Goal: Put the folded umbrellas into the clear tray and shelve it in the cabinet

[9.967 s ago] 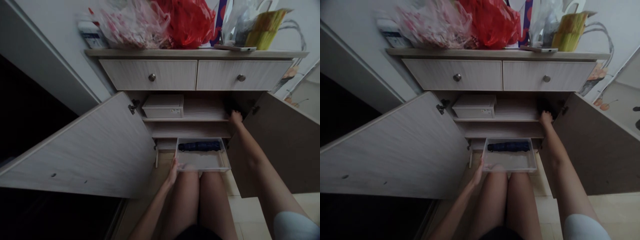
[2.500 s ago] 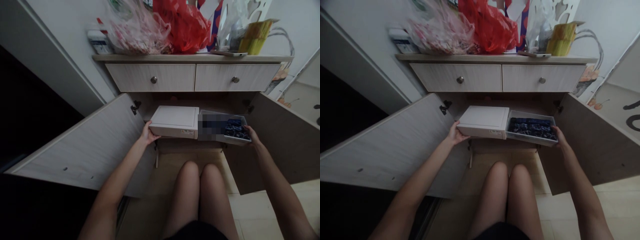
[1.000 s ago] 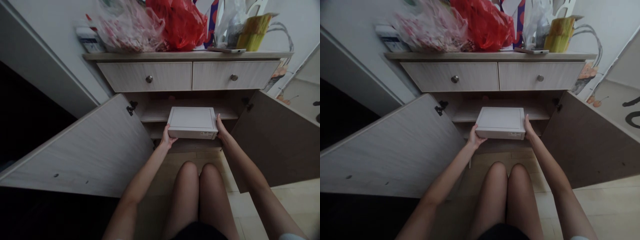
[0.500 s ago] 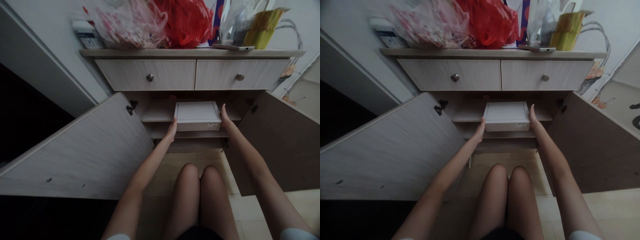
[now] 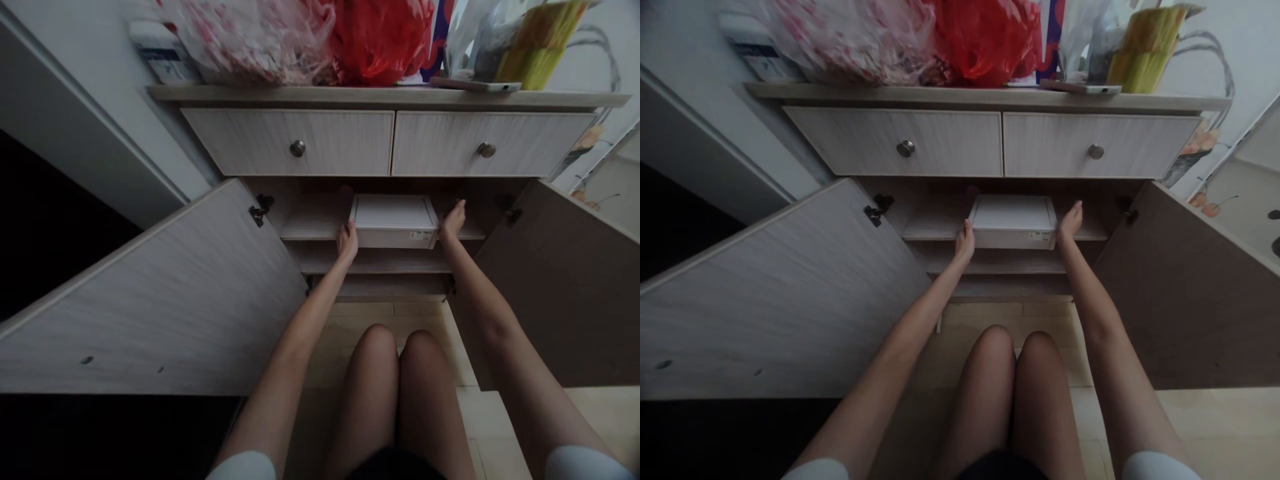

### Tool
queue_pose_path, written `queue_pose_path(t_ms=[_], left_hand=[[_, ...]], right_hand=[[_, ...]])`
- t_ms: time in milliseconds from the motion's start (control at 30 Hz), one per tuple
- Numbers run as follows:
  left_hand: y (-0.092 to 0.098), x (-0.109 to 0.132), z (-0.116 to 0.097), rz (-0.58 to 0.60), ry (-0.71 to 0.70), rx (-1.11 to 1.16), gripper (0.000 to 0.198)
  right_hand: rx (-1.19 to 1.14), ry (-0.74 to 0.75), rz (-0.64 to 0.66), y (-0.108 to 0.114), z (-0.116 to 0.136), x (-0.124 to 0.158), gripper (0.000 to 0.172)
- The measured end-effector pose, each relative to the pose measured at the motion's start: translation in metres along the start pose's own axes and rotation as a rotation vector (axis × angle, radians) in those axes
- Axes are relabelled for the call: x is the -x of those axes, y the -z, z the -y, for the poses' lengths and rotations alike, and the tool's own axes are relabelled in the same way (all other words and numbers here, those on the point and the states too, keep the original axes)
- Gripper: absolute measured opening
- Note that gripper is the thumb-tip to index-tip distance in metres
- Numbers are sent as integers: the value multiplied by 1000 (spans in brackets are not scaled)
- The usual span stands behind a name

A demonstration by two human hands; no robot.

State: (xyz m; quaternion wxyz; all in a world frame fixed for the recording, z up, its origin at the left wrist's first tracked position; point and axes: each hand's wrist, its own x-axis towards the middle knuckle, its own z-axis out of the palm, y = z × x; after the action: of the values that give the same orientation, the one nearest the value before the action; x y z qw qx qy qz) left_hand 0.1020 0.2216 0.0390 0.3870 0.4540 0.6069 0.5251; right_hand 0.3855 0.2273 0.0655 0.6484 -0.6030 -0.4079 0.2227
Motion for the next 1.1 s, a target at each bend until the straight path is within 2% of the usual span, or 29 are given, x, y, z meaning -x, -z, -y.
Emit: queue_pose_path(t_ms=[67, 100, 200, 267, 300, 500, 700, 933, 1100], left_hand=[[2, 18, 11, 24, -236, -137, 75], [2, 28, 17, 80, -333, -212, 78], [-4, 48, 32, 283, -482, -397, 80], [-11, 49, 38, 318, -529, -470, 78], [-15, 46, 39, 309, -550, -496, 77], [-23, 23, 43, 234, -662, -706, 76], [-35, 8, 40, 99, -783, -999, 76], [-42, -21, 30, 97, -839, -1072, 78], [-49, -43, 22, 107, -821, -1096, 79]], right_hand=[[198, 240, -114, 6, -9, 33, 64], [323, 372, -82, 8, -17, 53, 64], [703, 600, 211, 6, -41, 106, 67], [865, 636, 318, 0, -54, 123, 69], [915, 635, 329, -4, -58, 125, 69], [1041, 668, 222, -19, -70, 100, 70], [1173, 744, 174, -30, -71, 81, 68], [1192, 755, 184, -48, -67, 53, 71], [1208, 714, 210, -61, -66, 34, 72]])
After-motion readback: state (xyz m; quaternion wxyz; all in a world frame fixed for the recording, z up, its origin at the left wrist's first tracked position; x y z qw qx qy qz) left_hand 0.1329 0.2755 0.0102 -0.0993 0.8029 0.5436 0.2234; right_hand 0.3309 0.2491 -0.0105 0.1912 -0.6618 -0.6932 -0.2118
